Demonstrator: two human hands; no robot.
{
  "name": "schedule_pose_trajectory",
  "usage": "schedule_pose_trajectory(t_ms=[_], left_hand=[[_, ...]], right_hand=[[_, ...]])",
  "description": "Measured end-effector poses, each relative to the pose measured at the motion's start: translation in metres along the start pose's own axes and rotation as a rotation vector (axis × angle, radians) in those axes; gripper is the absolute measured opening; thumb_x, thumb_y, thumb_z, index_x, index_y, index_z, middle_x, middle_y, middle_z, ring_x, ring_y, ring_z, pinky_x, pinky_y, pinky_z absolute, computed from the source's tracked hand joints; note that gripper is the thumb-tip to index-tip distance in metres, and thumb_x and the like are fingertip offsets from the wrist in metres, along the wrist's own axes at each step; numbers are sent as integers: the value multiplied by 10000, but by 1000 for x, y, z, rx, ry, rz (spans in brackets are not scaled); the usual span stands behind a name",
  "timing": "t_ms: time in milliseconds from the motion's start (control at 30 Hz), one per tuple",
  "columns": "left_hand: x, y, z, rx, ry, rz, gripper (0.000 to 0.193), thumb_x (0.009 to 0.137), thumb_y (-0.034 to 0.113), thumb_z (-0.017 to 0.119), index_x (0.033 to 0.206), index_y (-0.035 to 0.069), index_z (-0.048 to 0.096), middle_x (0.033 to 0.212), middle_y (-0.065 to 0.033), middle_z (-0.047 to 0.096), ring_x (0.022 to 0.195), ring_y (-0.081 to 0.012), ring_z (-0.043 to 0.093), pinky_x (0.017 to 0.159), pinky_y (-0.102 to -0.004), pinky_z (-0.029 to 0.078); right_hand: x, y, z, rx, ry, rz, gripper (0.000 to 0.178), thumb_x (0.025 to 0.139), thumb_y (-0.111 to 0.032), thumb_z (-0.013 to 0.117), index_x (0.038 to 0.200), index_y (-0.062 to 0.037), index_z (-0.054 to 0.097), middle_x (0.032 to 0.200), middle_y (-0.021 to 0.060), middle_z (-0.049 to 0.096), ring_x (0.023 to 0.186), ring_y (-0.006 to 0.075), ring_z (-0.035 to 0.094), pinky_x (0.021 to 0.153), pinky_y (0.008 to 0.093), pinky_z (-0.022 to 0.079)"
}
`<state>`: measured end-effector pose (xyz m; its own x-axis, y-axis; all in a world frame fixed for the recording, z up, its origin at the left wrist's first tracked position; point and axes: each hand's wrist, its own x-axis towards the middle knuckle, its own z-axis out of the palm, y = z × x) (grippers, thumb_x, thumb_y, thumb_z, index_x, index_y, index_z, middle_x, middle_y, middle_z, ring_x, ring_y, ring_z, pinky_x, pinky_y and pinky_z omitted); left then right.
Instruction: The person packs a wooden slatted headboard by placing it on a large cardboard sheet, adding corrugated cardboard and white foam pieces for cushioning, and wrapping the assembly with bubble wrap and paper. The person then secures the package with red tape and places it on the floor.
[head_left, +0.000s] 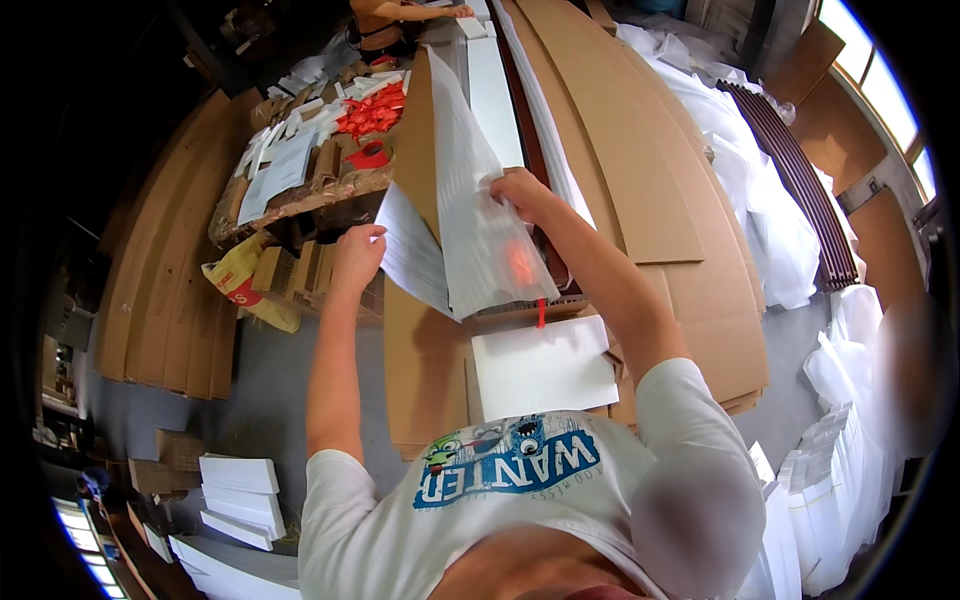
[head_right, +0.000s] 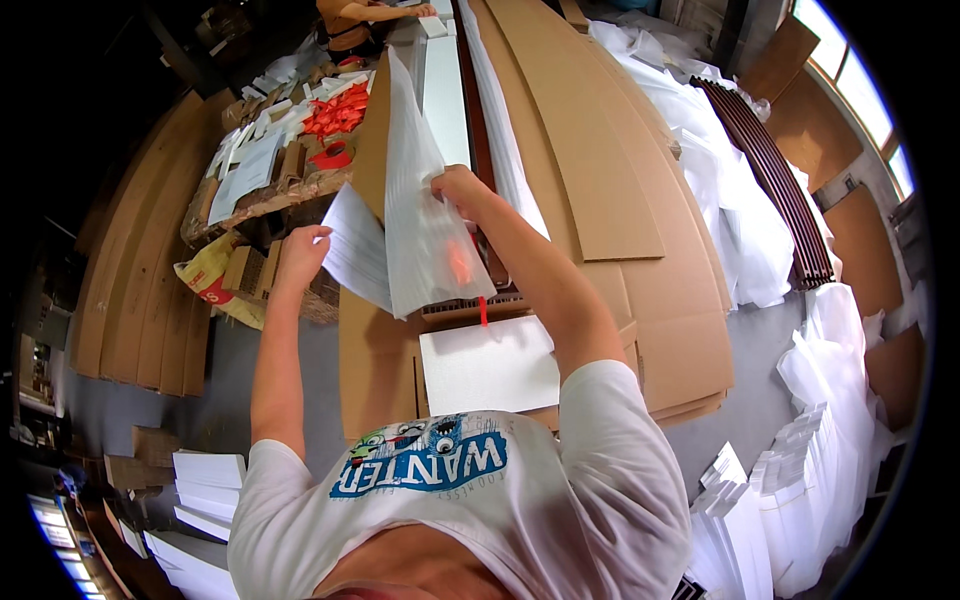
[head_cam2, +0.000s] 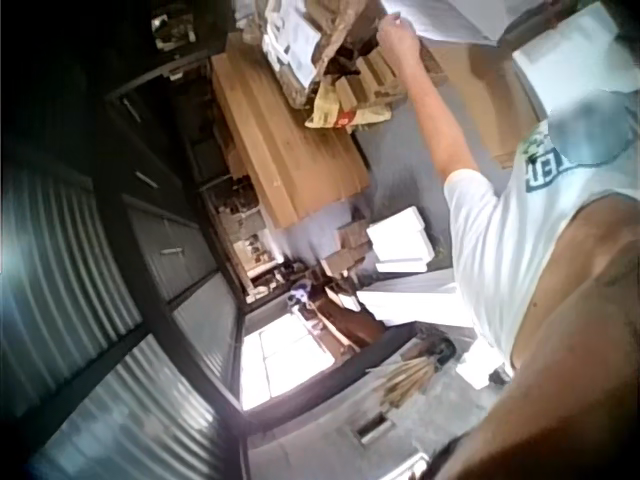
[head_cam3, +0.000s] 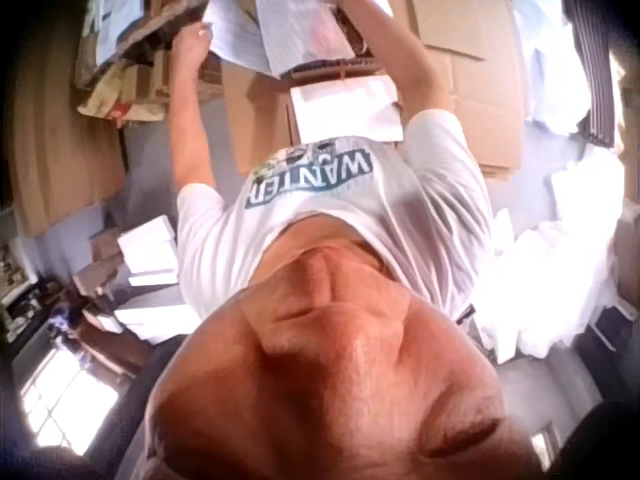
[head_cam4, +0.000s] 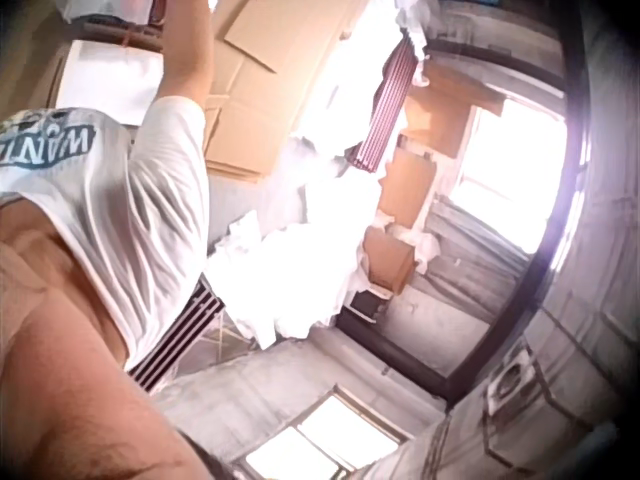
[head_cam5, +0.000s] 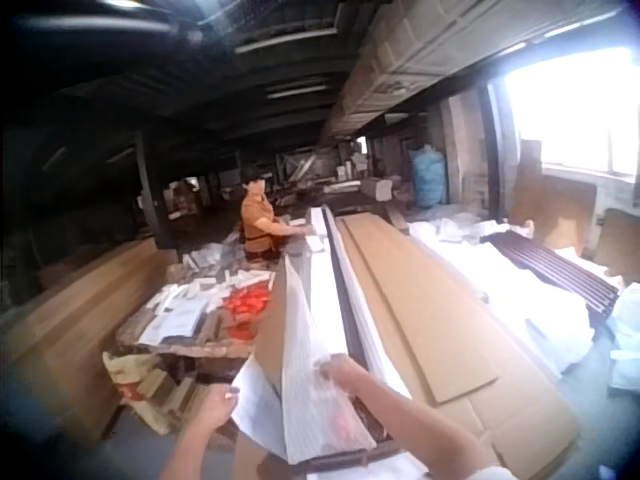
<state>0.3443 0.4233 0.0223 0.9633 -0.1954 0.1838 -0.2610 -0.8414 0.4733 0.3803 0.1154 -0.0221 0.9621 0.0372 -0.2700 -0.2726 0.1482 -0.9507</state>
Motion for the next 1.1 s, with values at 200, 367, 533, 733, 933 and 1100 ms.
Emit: schedule_pose_trajectory(t_ms=[200, 367, 533, 733, 933, 1100], left_hand=[[12, -27, 52, 202, 9, 91, 429, 851, 137, 575, 1276, 80, 568, 1110, -191, 662, 997, -364, 639, 837, -456, 507], [-11, -14, 154, 5, -227, -173, 772, 827, 138, 586, 1490, 82, 195, 895, -202, 678, 866, -414, 646, 732, -463, 509], [-55, -41, 213, -53, 101, -165, 274, 884, 213, 581, 1103, 53, 535, 833, -182, 659, 752, -395, 639, 649, -488, 488], [-57, -32, 207, -70, 175, -32, 160, 901, 208, 558, 920, 51, 527, 811, -157, 638, 742, -384, 621, 643, -485, 481], [-63, -34, 206, -17, 166, -22, 164, 903, 223, 569, 896, 64, 529, 910, -138, 633, 785, -363, 619, 624, -463, 482], [-66, -28, 202, -5, 161, -9, 273, 817, 152, 637, 1064, 70, 556, 1177, -147, 555, 1095, -368, 524, 861, -486, 431]], right_hand=[[-9, -1, 8, -45, 14, 52, 208, 771, -64, 558, 945, 45, 592, 840, 119, 554, 716, 231, 575, 574, 418, 501], [-4, 5, -6, 7, 49, 4, 209, 798, -89, 574, 940, 63, 586, 852, 127, 575, 727, 230, 583, 605, 405, 516], [-25, -10, 14, -84, 95, -27, 296, 850, -155, 619, 1012, 92, 590, 879, 135, 610, 746, 239, 621, 610, 404, 534], [-21, -6, 14, 36, 108, -33, 189, 876, -132, 598, 923, 50, 582, 822, 107, 590, 695, 202, 598, 556, 417, 519], [-18, 2, 17, 31, 105, -75, 160, 880, -123, 593, 890, 36, 580, 782, 81, 577, 656, 172, 555, 575, 388, 492], [-14, 13, 11, -13, 102, -194, 171, 878, -144, 598, 889, 27, 598, 786, 64, 592, 681, 157, 555, 628, 338, 471]])
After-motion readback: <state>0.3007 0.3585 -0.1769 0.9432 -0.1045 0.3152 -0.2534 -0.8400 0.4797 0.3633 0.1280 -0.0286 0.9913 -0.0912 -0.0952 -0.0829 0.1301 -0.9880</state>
